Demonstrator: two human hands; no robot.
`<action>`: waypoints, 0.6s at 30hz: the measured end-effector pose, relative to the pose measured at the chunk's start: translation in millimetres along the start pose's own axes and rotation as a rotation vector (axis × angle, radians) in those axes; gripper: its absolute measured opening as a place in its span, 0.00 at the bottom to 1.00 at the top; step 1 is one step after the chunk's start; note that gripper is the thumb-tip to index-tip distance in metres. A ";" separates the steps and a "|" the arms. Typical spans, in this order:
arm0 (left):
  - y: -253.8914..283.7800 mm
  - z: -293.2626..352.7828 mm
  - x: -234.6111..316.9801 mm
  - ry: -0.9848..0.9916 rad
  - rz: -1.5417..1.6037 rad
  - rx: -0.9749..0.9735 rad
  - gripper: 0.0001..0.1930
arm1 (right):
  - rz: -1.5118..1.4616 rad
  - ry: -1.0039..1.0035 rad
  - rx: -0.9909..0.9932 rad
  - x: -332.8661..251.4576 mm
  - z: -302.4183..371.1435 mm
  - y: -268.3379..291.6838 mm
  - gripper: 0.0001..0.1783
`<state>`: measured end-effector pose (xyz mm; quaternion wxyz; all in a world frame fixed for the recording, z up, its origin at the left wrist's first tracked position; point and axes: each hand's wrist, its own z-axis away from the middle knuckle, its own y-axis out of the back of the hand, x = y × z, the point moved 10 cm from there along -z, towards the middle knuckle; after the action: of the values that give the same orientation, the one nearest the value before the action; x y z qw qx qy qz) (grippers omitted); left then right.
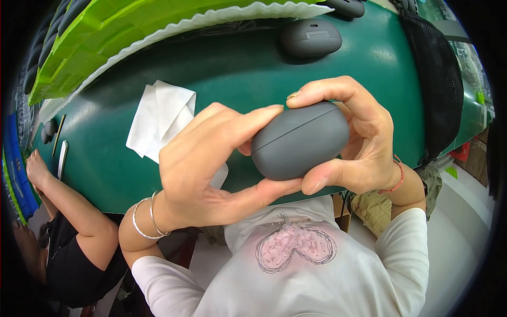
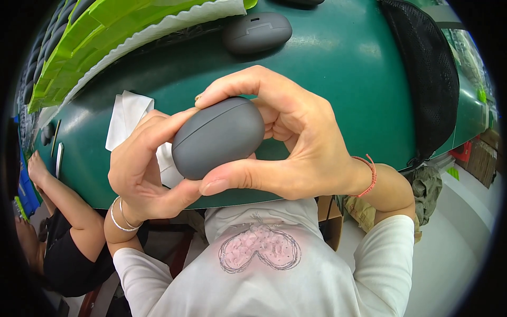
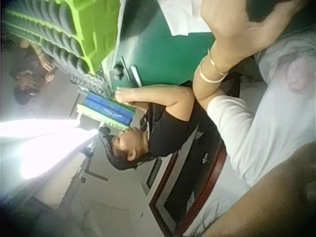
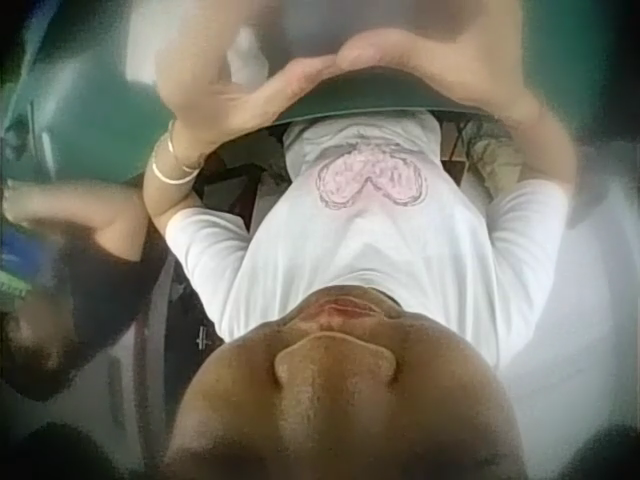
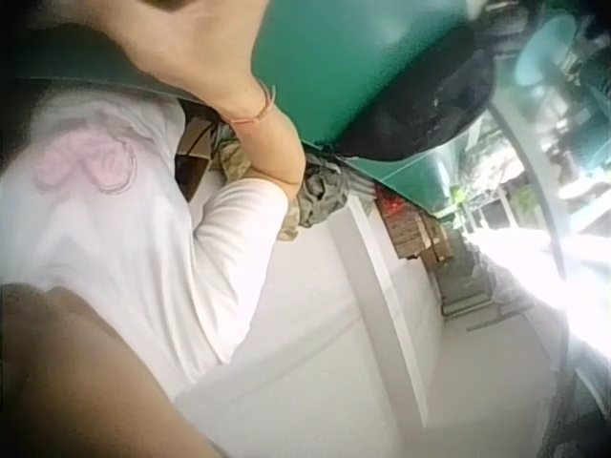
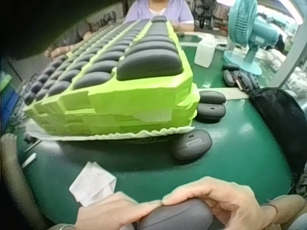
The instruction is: The person assembles small electronic device cases by hand, fitting internal circuitry into the cases.
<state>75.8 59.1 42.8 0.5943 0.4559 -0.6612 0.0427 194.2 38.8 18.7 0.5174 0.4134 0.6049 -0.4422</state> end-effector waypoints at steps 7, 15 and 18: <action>9.8 -4.4 -12.0 0.125 0.158 0.114 0.30 | 0.059 -0.008 0.008 4.2 -1.4 -0.6 0.39; 6.4 8.3 -29.4 0.333 0.265 0.108 0.26 | 0.033 -0.096 -0.053 12.6 -3.2 -6.0 0.45; 11.7 11.1 -38.5 0.493 0.234 0.142 0.24 | -0.050 -0.148 -0.059 17.4 -0.7 -9.2 0.49</action>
<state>55.2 80.4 13.5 0.6947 0.3928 -0.5403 0.2668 183.0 37.8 2.5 0.5616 0.3489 0.5877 -0.4663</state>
